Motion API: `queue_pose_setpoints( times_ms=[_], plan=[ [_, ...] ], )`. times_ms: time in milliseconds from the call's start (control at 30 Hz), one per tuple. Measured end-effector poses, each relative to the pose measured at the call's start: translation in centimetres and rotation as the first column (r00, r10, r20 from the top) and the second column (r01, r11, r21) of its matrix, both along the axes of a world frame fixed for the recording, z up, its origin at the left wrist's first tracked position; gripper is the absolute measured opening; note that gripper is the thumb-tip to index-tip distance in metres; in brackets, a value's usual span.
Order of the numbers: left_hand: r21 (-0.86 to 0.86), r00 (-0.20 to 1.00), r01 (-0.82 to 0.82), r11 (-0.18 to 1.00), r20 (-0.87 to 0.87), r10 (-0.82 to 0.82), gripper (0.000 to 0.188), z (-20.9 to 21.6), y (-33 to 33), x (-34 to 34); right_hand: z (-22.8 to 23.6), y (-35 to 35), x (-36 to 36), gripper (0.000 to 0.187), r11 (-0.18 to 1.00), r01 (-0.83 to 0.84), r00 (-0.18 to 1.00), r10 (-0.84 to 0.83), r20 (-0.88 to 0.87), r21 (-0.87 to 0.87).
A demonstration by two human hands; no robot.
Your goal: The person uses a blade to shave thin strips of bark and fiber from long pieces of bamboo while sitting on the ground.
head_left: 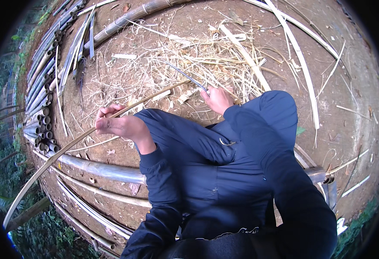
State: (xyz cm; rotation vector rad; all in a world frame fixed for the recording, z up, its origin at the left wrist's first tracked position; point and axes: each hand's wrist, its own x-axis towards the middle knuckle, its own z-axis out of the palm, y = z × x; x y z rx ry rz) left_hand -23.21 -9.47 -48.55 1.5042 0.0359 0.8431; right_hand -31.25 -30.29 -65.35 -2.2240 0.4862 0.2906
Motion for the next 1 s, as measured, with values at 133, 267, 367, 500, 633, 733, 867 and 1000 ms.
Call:
queue_pose_setpoints(
  times_ms=[133,267,367,500,633,733,867,1000],
  plan=[
    [-0.123,0.999,0.025,0.992,0.043,-0.019,0.049,0.1,0.2,0.8,1.4,0.7,-0.5,0.051,1.000,-0.004,1.000,0.004,0.000,0.016],
    [-0.146,0.997,0.026,0.989,0.073,-0.016,0.040,0.8,0.5,1.4,-2.8,1.1,0.3,0.057,0.999,0.023,1.000,-0.024,-0.001,-0.034],
    [-0.149,0.996,0.063,0.987,0.066,-0.054,0.041,2.3,0.4,1.4,-1.3,1.5,0.8,0.058,0.999,-0.030,0.999,0.029,0.037,0.020],
    [-0.278,0.996,0.084,0.957,0.051,-0.073,0.040,1.0,-0.1,1.4,-5.2,-0.3,-0.5,0.059,0.996,0.010,0.993,-0.020,-0.112,-0.092],
    [-0.175,0.989,0.128,0.976,-0.049,-0.138,0.040,1.7,2.3,0.8,-4.7,0.2,-0.3,0.054,0.997,0.002,1.000,-0.003,-0.022,-0.078],
    [-0.117,0.950,0.283,0.952,-0.103,-0.295,0.049,2.1,3.4,0.6,-6.2,0.1,-0.2,0.053,0.994,0.023,0.999,-0.021,0.026,-0.103],
    [0.254,0.943,0.323,0.912,-0.169,-0.287,0.063,1.2,7.6,0.9,-5.4,0.5,-0.5,0.051,0.995,0.018,1.000,-0.016,0.026,-0.095],
    [0.171,0.947,0.154,0.973,0.254,-0.195,0.072,4.8,5.2,-2.2,-5.9,0.2,-1.1,0.050,0.994,0.033,0.999,-0.030,0.028,-0.109]
  ],
)
